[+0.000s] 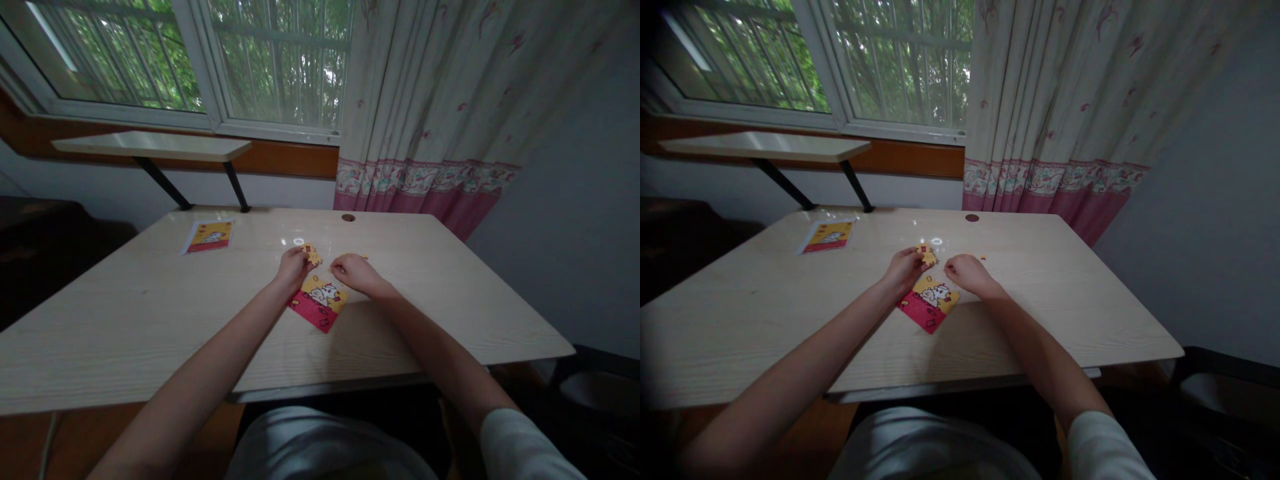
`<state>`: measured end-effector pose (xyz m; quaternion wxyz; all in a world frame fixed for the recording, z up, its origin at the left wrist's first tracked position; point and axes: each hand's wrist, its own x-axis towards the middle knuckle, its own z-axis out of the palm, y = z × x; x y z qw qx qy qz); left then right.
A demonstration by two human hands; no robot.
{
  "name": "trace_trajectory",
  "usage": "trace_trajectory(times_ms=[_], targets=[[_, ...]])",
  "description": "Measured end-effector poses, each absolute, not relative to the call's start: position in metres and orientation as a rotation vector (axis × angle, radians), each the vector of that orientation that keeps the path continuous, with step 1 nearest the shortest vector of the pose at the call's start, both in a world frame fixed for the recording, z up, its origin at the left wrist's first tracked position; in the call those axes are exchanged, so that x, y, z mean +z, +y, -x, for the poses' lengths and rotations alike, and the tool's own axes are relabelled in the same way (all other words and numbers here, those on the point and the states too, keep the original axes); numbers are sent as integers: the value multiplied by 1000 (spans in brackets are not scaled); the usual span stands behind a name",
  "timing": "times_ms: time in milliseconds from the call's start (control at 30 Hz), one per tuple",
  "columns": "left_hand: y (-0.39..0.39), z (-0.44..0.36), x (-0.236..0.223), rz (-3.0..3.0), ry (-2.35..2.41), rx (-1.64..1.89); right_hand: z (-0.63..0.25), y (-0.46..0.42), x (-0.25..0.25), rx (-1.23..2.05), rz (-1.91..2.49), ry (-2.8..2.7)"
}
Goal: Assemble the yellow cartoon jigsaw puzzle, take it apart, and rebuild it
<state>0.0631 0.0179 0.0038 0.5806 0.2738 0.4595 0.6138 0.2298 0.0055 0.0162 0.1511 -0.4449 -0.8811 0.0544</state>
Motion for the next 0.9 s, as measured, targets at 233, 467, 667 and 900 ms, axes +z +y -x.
trace_trajectory(times_ms=[233,467,667,900], targets=[[12,-67,7,-718,1019,1367,-248,19,13,33,1444,-2265],[5,-72,4,-871,916,1237,-224,12,7,623,1214,-1842],[3,-72,6,-959,895,1198,-219,21,0,872,1122,-1574],[5,-72,2,-972,873,1207,-222,25,3,1073,1088,-1364]])
